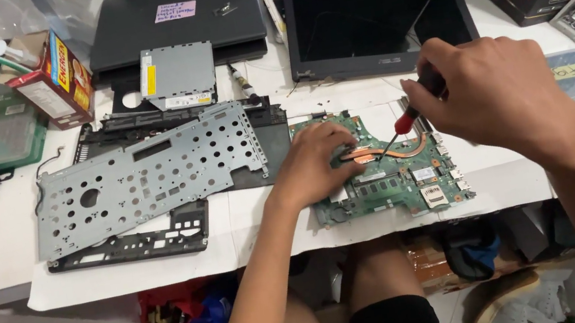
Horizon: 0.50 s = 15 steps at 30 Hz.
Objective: Unscrewing and removing components from a laptop motherboard on a repair bench.
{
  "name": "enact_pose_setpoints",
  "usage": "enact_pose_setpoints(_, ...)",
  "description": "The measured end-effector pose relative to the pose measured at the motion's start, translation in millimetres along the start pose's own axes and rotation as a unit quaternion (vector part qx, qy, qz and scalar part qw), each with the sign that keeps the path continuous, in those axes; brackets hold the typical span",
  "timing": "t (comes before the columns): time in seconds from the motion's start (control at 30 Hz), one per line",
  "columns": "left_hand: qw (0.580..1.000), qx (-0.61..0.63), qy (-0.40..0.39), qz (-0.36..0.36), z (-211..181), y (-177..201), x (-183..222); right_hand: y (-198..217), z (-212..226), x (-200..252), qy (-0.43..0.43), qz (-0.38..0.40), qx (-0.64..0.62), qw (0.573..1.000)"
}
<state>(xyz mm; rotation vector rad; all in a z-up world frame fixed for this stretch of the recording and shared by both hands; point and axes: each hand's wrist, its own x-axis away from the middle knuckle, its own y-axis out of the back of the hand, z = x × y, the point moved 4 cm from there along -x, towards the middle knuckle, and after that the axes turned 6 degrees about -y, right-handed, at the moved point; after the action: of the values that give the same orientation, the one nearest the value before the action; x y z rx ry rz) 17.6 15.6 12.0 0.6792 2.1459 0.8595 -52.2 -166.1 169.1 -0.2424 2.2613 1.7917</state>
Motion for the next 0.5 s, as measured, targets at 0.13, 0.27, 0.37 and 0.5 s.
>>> enact_pose_setpoints(0.13,1.0,0.012,-0.001,0.008,3.9,-5.4,0.2,-3.2,-1.6,2.0,0.004,-0.031,0.014,0.999)
enact_pose_setpoints(0.27,1.0,0.018,-0.004,-0.006,1.6,-4.2,1.8,0.9,-1.4,3.9,0.003,-0.045,0.012,0.999)
enact_pose_setpoints(0.37,1.0,0.025,0.009,-0.003,1.8,-3.5,2.0,3.1,-1.5,4.3,-0.005,-0.042,0.009,0.999)
enact_pose_setpoints(0.5,1.0,0.025,0.016,-0.001,4.0,-4.9,2.4,4.9,0.6,4.7,-0.003,-0.047,0.006,0.999)
